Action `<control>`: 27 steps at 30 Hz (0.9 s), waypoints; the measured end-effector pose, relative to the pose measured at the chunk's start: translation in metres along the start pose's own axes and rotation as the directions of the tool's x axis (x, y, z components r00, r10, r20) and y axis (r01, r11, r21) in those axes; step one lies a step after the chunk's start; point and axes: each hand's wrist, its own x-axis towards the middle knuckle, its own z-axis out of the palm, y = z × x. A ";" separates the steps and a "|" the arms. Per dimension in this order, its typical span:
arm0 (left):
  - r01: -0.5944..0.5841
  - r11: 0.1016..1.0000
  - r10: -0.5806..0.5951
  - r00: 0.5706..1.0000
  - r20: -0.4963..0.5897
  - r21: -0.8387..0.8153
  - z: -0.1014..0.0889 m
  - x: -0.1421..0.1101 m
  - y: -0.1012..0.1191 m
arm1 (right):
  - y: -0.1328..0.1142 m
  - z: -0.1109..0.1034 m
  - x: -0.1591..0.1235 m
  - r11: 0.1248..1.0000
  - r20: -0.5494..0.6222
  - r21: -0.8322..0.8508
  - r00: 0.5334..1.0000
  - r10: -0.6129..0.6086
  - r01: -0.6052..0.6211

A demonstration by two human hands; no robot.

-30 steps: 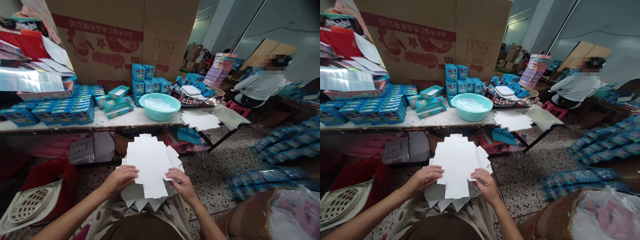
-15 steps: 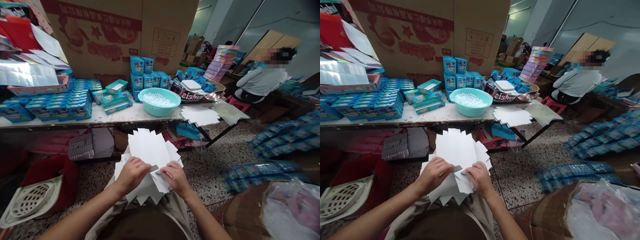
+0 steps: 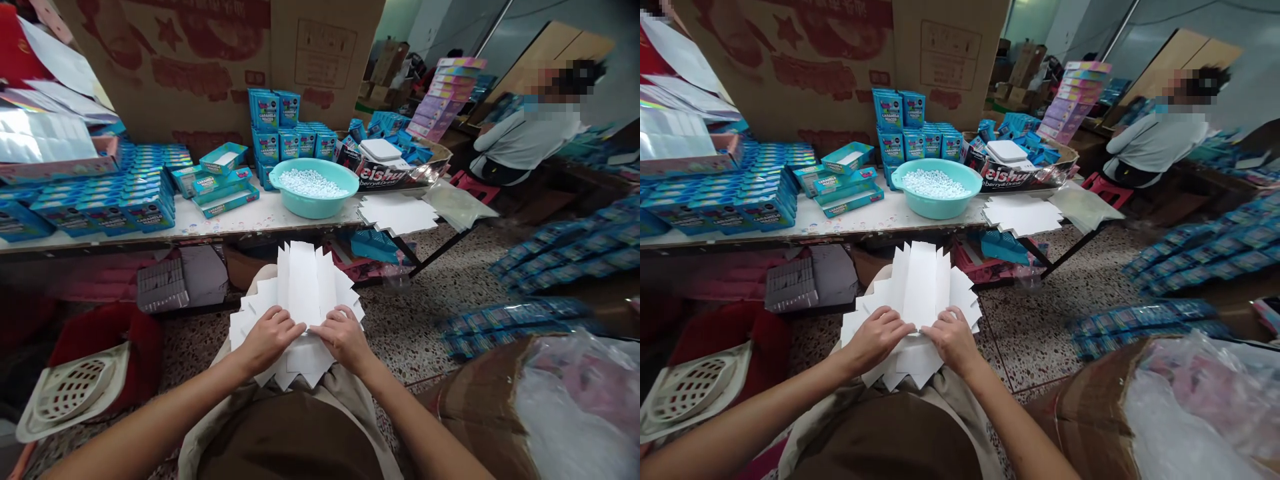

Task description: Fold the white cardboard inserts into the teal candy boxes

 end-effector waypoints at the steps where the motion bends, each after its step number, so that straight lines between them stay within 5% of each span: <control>1: -0.042 0.999 0.041 0.999 0.019 0.021 0.001 0.002 -0.001 | 0.002 0.001 0.000 1.000 -0.014 0.011 1.000 0.015 -0.015; 6: -0.181 0.983 0.179 0.976 0.124 0.006 -0.009 0.007 -0.005 | 0.011 -0.002 0.003 0.994 -0.017 0.053 0.995 0.099 -0.098; 11: -0.026 0.993 0.049 0.978 0.202 -0.111 -0.028 0.002 0.012 | 0.009 -0.013 0.003 0.976 -0.045 0.101 0.979 0.198 -0.192; 18: 0.033 0.999 -0.036 0.956 0.292 0.017 -0.012 -0.006 0.038 | 0.003 -0.011 -0.007 0.977 0.009 0.066 0.980 0.200 -0.201; 23: 0.073 0.997 -0.065 0.970 0.232 -0.027 -0.013 -0.005 0.040 | 0.010 -0.017 -0.003 0.948 -0.031 0.122 0.954 0.300 -0.294; 27: 0.050 0.996 -0.036 0.984 0.173 -0.077 -0.012 -0.005 0.037 | 0.007 -0.017 -0.005 0.978 0.071 0.077 0.979 0.191 -0.196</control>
